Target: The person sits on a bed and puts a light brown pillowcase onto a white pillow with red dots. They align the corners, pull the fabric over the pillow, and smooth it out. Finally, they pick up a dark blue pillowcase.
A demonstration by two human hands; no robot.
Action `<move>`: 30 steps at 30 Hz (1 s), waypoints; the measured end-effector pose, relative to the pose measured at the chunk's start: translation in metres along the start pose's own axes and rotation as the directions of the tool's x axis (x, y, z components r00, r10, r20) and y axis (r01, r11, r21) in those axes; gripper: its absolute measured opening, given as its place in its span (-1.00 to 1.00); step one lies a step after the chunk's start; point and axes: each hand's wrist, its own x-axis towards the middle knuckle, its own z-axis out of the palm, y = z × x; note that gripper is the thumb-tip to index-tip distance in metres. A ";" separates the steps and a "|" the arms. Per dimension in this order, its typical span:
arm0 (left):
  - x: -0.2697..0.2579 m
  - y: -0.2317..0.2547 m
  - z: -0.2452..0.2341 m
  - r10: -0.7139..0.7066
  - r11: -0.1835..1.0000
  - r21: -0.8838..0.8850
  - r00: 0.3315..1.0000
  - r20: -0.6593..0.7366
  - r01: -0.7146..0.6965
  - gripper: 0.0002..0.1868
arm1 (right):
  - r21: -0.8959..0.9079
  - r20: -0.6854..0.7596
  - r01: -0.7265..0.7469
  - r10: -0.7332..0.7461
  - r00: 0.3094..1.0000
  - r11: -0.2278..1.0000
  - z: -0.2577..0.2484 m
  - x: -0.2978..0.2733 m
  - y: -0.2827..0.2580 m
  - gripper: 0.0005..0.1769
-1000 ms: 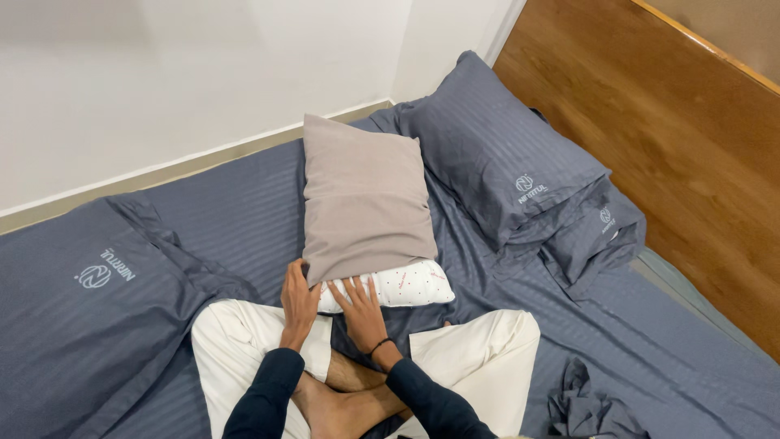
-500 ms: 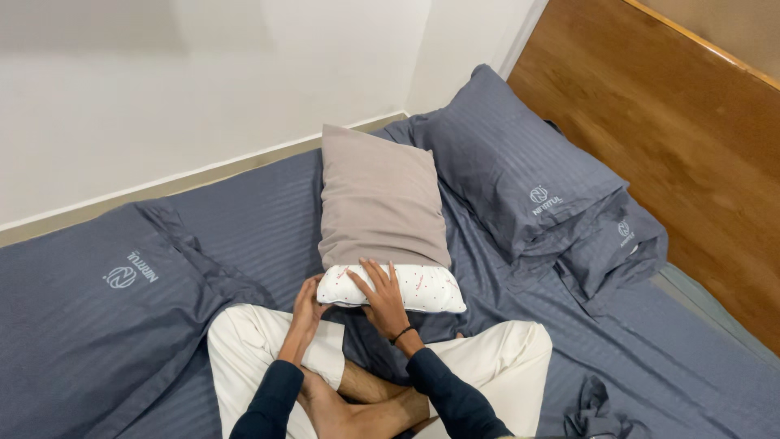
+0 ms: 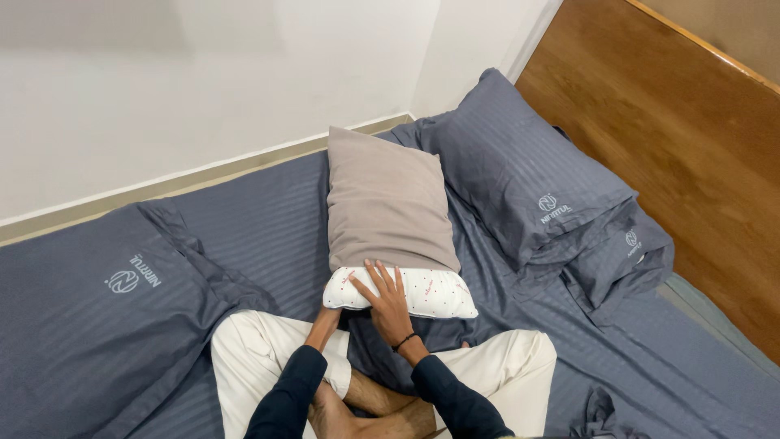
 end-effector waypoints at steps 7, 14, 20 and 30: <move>-0.047 0.041 0.010 0.550 0.680 0.658 0.819 -0.165 -0.324 -0.83 | 0.042 0.089 -0.022 0.018 0.996 0.999 0.002 -0.002 -0.010 -0.08; -0.084 0.091 0.039 0.749 0.475 0.746 0.659 -0.066 -0.466 -0.58 | 0.096 0.118 0.066 -0.077 0.990 0.993 0.016 -0.024 -0.049 -0.08; -0.084 0.109 0.020 0.773 0.289 0.828 0.627 0.095 -0.481 -0.58 | 0.077 0.077 0.002 -0.008 0.997 0.997 0.026 -0.021 -0.040 -0.12; -0.120 0.074 0.030 0.741 0.231 0.846 0.651 0.167 -0.480 -0.59 | 0.074 0.046 -0.040 0.037 0.998 0.996 0.044 -0.036 -0.010 -0.30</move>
